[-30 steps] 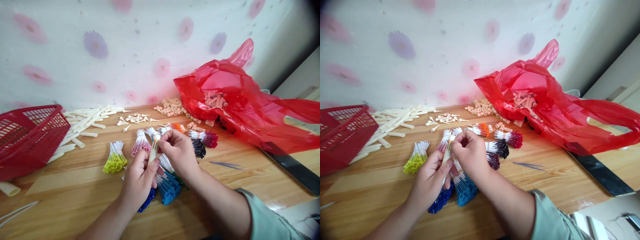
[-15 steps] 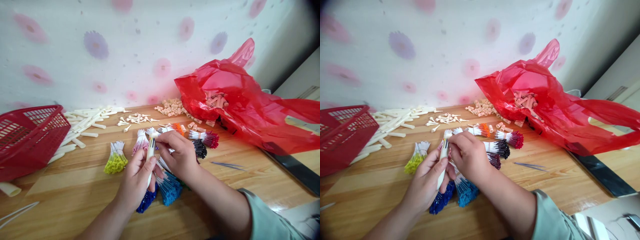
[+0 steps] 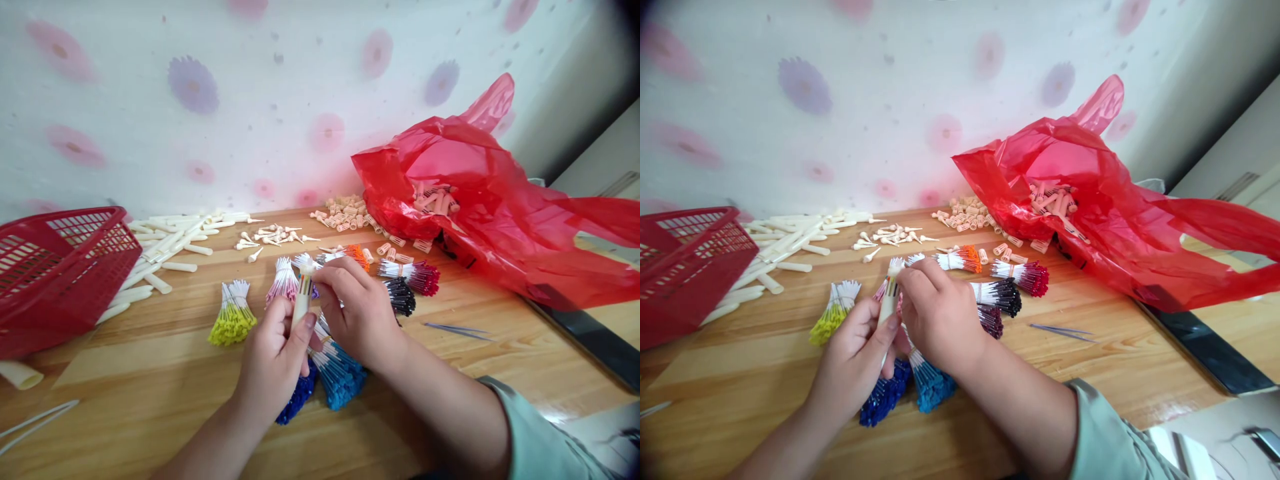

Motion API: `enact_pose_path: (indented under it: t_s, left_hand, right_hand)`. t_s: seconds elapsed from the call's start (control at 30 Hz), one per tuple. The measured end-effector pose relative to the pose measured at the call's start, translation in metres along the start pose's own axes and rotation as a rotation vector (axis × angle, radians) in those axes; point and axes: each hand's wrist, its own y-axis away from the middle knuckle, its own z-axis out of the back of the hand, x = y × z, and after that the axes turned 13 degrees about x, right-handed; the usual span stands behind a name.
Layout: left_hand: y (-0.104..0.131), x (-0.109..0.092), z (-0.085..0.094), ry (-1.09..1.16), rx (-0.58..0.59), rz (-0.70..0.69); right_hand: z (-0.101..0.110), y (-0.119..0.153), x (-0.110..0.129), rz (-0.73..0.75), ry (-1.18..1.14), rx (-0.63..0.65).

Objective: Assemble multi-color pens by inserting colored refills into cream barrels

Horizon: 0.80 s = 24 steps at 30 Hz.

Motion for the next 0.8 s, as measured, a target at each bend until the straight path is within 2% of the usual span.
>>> enact_pose_path:
  t_s: [0.13, 0.33, 0.47, 0.6, 0.8]
  left_hand:
    - [0.000, -0.001, 0.001, -0.047, -0.037, -0.006]
    - [0.000, -0.003, 0.002, 0.114, 0.066, 0.005]
    - [0.000, -0.001, 0.003, 0.262, 0.145, 0.031]
    - [0.001, -0.001, 0.002, 0.346, 0.183, 0.067]
    - [0.001, -0.003, 0.001, 0.437, 0.242, 0.087]
  right_hand:
    - [-0.001, 0.000, 0.002, -0.023, -0.076, 0.060]
    - [-0.003, 0.000, -0.001, 0.022, -0.199, 0.095]
    - [-0.003, 0.002, -0.005, 0.009, -0.337, 0.030]
    - [-0.002, 0.001, -0.012, -0.094, -0.539, -0.067]
    - [0.004, -0.005, -0.021, -0.132, -0.638, 0.029]
